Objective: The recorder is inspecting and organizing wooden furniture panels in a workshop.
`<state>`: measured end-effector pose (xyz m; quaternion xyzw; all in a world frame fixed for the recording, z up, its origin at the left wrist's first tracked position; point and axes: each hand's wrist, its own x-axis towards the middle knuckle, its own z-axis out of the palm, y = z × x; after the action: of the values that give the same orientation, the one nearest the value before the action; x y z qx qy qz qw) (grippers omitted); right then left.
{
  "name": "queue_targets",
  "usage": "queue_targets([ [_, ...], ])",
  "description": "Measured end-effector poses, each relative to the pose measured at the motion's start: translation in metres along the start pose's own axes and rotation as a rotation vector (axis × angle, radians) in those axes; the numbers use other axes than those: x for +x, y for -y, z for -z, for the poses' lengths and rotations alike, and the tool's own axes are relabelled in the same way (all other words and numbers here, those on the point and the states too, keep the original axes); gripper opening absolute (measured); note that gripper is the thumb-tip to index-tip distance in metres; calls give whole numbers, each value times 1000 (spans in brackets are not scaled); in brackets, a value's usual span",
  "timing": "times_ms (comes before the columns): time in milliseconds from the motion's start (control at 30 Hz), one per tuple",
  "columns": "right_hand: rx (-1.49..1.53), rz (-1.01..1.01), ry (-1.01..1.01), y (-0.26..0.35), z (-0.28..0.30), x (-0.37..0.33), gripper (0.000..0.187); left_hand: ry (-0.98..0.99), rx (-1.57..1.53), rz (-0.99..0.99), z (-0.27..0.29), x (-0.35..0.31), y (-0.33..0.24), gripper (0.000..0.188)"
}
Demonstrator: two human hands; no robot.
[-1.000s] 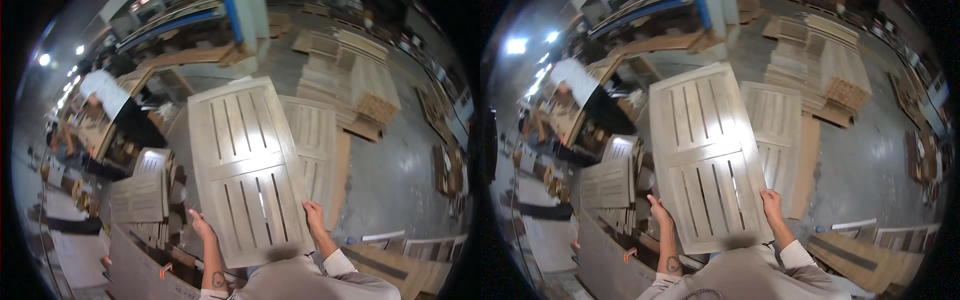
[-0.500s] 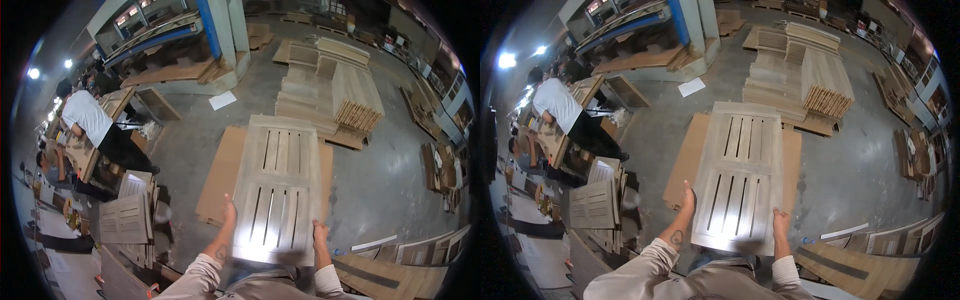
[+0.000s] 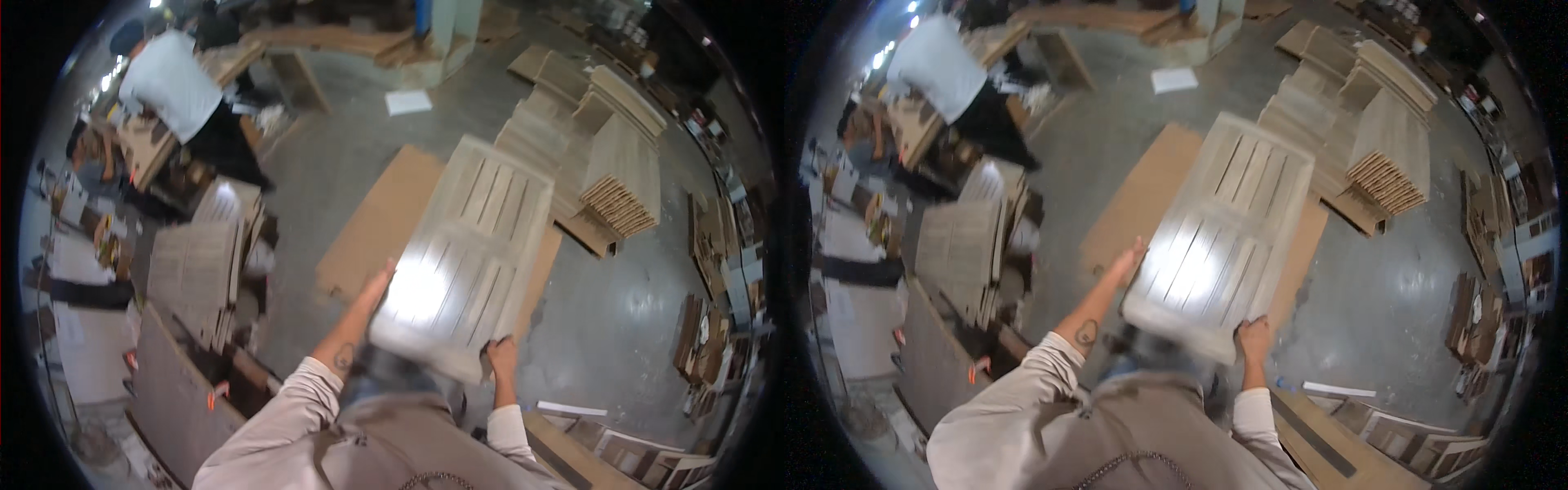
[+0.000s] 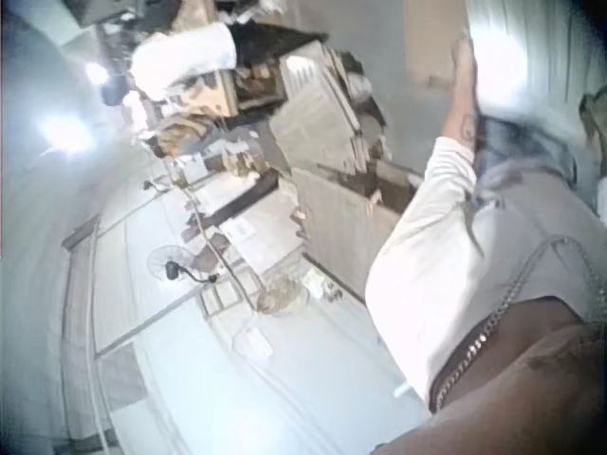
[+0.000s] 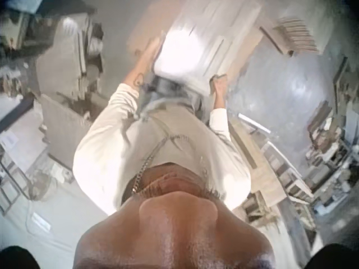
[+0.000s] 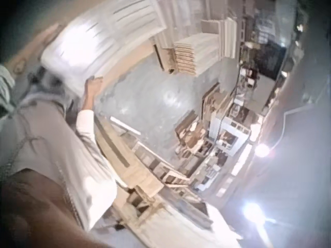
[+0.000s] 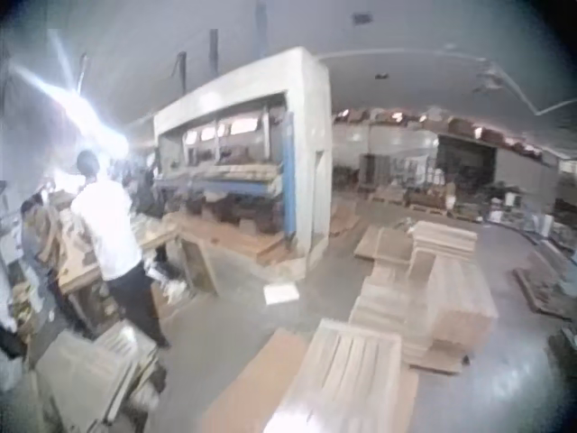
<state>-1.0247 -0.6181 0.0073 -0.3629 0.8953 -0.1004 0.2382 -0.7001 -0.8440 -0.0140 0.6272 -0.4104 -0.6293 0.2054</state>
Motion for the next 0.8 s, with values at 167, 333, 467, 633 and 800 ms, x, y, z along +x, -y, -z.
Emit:
queue_targets([
  [167, -68, -14, -85, -29, -48, -19, 67, 152, -260, -41, 65, -130, -31, 52],
  [333, -119, -22, 75, -40, -61, 4, 53, -16, -507, -279, 170, -249, -37, 45],
  [467, -182, 302, 32, -23, -53, 1, 65, 28, -522, -780, 242, -354, -62, 33],
  [633, -452, 192, -105, 107, -85, -30, 70, -244, -377, -1613, 278, -444, -137, 17],
  [800, -170, 856, 22, 303, -162, -69, 66, -492, -383, -1807, 319, -478, -124, 16],
])
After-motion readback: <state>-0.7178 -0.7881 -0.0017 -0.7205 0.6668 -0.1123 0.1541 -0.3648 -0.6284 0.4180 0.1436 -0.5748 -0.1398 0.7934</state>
